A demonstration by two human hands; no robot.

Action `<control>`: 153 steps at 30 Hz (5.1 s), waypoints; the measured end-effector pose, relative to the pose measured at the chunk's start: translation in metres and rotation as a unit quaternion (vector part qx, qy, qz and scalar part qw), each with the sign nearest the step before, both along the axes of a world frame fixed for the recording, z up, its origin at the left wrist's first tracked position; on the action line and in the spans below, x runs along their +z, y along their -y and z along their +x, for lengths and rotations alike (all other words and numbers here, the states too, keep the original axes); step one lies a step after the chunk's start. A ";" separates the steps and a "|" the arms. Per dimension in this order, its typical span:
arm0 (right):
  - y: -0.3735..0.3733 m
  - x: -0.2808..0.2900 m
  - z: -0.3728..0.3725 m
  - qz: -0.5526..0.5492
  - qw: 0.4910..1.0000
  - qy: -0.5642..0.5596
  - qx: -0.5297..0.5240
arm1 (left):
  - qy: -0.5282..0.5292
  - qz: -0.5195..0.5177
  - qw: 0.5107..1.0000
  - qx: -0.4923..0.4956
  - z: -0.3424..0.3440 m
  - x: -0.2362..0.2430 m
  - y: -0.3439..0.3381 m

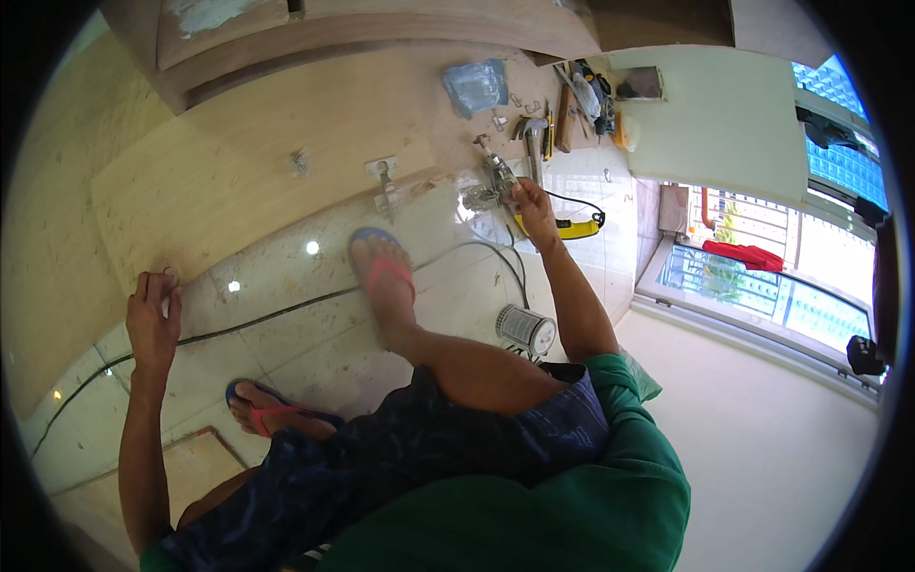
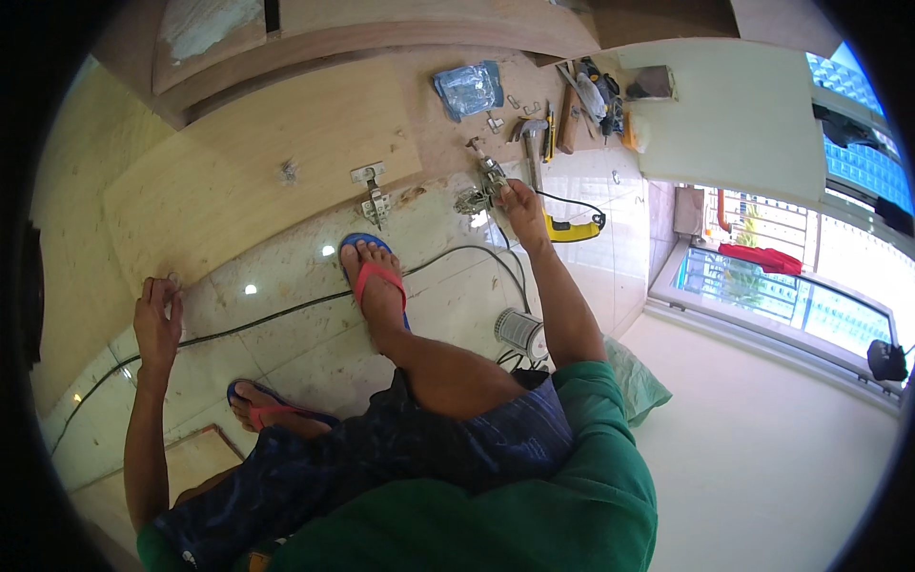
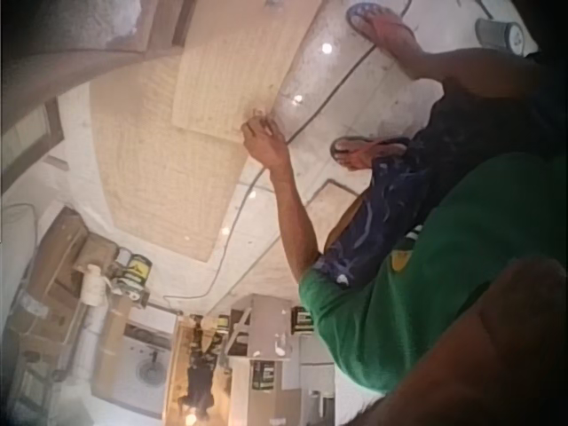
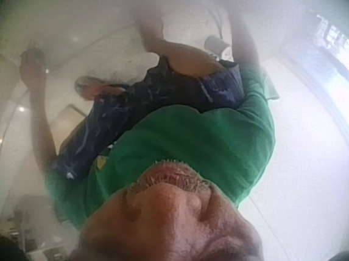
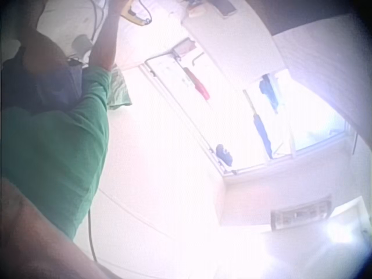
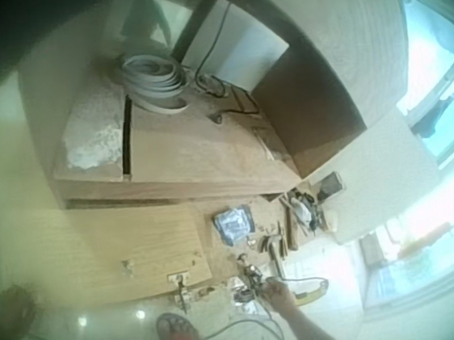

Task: The person uses a power drill to make holes in a wooden board. They then place metal hinges into the drilled holes and secure them with screws using a screwdriver.

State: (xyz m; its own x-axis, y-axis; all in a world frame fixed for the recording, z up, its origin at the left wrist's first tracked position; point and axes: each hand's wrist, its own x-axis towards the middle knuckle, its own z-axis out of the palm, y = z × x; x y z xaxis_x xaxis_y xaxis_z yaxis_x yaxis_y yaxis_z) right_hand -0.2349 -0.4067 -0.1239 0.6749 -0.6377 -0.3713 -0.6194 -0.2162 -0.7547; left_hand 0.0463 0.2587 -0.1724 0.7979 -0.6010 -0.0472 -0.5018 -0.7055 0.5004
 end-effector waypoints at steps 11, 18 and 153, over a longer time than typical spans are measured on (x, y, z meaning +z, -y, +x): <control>-0.022 0.039 0.070 0.151 0.962 0.225 -0.037 | -0.288 -0.155 0.941 -0.086 -0.002 0.041 0.169; -0.165 0.110 0.143 0.422 0.845 0.118 0.306 | -0.683 -0.327 0.653 0.006 -0.040 0.070 0.161; 0.083 -0.030 0.002 -0.307 0.869 -0.336 0.197 | 0.097 0.029 0.938 0.331 0.095 -0.060 -0.232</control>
